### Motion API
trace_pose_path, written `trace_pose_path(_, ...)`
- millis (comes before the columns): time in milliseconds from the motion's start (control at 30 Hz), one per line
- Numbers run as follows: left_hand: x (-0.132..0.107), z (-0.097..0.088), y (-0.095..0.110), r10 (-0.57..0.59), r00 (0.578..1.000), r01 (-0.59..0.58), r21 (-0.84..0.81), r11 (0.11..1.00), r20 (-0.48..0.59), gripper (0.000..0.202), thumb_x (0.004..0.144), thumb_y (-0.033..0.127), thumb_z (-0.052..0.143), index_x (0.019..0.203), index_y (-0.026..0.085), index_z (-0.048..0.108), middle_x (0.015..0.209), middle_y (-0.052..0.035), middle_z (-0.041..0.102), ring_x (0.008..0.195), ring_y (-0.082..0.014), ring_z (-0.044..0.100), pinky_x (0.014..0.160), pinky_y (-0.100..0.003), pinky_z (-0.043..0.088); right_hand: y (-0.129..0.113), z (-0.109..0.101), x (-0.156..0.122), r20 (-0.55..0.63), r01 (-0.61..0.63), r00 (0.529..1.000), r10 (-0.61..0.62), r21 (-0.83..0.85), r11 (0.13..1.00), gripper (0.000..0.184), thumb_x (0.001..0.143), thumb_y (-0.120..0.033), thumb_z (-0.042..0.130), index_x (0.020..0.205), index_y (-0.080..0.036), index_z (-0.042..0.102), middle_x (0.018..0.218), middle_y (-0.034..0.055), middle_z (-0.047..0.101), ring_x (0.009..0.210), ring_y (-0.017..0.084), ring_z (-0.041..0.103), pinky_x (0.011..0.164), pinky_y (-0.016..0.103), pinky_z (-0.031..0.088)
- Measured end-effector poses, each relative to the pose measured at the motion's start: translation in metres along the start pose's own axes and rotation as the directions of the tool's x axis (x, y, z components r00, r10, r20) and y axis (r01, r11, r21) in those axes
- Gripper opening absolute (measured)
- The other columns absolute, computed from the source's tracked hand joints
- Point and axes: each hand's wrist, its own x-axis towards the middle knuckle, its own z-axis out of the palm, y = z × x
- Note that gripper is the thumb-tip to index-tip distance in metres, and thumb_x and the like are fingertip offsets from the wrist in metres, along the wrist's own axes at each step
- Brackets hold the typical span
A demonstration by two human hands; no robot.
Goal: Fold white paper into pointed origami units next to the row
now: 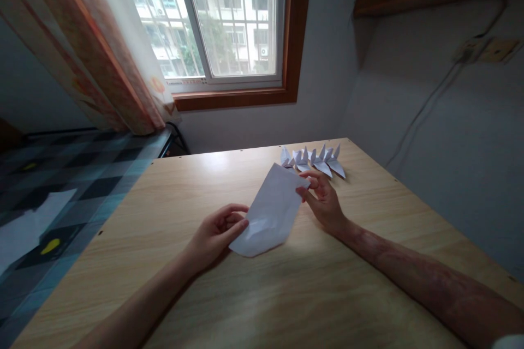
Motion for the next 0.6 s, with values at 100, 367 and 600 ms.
trace_pose_path(100,0.003,-0.001,-0.001,-0.005,0.998,0.005,0.002,1.0,-0.065,0.041,0.094,0.053,0.081,0.114,0.018,0.074,0.082,-0.0022,0.071,0.068,-0.0145,0.061,0.058,-0.023,0.044,0.002,0.0,0.003,0.021,0.041,0.999,-0.039,-0.053,0.998,0.061,0.103,-0.05,0.075,0.154,-0.032,0.046,0.118,0.0064,0.07,0.091,0.022,0.071,0.091,0.042,0.065)
trace_pose_path(367,0.002,-0.002,-0.002,0.058,0.979,0.009,0.331,0.944,-0.193,0.035,0.096,0.052,0.075,0.108,0.019,0.071,0.063,0.0076,0.052,0.058,-0.0119,0.049,0.055,-0.022,0.035,-0.019,0.0,0.003,0.308,0.325,0.919,-0.246,-0.236,0.916,0.051,0.102,-0.03,0.075,0.15,-0.031,0.056,0.152,0.0149,0.058,0.124,0.03,0.068,0.111,0.052,0.06)
trace_pose_path(600,0.0,-0.002,-0.004,0.084,0.983,0.0,0.454,0.891,-0.165,0.029,0.098,0.048,0.073,0.103,0.02,0.071,0.062,0.0075,0.054,0.058,-0.0125,0.049,0.056,-0.023,0.034,-0.03,-0.001,0.003,0.532,0.413,0.818,-0.22,-0.275,0.868,0.028,0.103,-0.024,0.064,0.131,-0.026,0.066,0.143,0.0142,0.069,0.131,0.032,0.07,0.111,0.052,0.057)
